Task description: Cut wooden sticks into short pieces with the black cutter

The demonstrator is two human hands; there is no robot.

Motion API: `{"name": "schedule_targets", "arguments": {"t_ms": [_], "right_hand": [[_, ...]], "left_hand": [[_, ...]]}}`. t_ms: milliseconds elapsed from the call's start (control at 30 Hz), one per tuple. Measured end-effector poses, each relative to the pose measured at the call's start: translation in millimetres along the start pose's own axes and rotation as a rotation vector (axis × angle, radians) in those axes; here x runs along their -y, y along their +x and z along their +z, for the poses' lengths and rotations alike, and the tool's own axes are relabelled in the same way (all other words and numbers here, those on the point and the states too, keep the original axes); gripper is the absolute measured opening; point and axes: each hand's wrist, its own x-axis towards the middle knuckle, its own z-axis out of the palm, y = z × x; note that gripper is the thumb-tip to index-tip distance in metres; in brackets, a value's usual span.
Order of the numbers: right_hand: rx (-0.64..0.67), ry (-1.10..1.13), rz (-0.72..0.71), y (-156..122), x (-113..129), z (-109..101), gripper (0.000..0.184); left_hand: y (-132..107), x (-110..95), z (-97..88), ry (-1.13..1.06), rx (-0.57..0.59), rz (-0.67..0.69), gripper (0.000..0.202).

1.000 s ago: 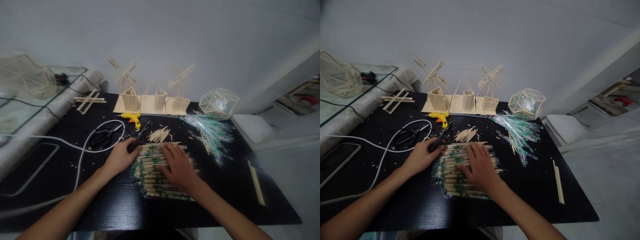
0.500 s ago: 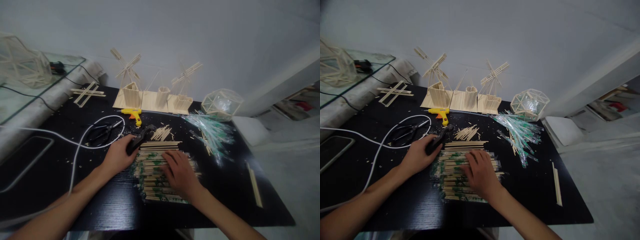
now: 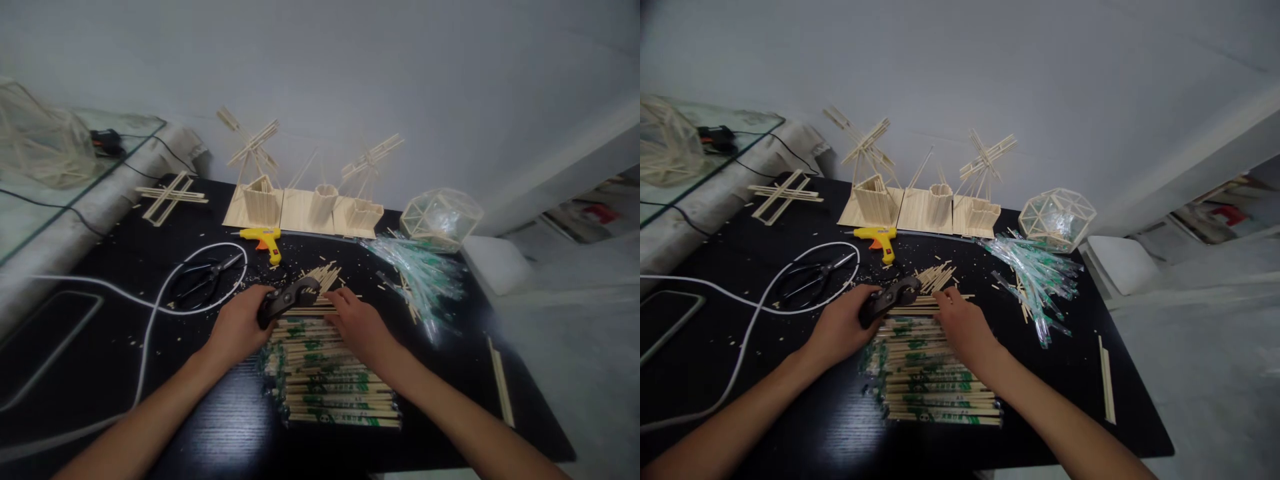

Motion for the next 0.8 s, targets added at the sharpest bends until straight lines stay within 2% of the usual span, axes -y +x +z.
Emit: {"name": "schedule_targets", "arguments": {"t_ms": [100, 233, 400, 667, 800], "right_hand": [[0.107, -0.053, 0.012, 11.1, 3.1, -12.9, 0.024], [0.154, -0.068, -0.094, 21.2, 1.9, -20.6, 0.013], [0.171, -0.104, -0.120, 31.5, -0.4, -21.5, 0.027], [0.215, -0.104, -0.150, 39.3, -1.2, -16.7, 0.019], [0.242, -0.115, -0.164, 38.0, 1.8, -13.7, 0.028]], "left_hand": [[2.5, 3.2, 2.0, -0.009, -0.023, -0.007, 0.036], [4.3, 6.3, 1.7, -0.070, -0.063, 0.006, 0.036], [5.1, 10.5, -3.7, -0.156, -0.102, -0.003, 0.034], [5.3, 14.5, -3.7, -0.169, -0.105, 0.044, 0.033], [5.6, 15.0, -2.8, -0.167, -0.097, 0.049, 0.033]]}}
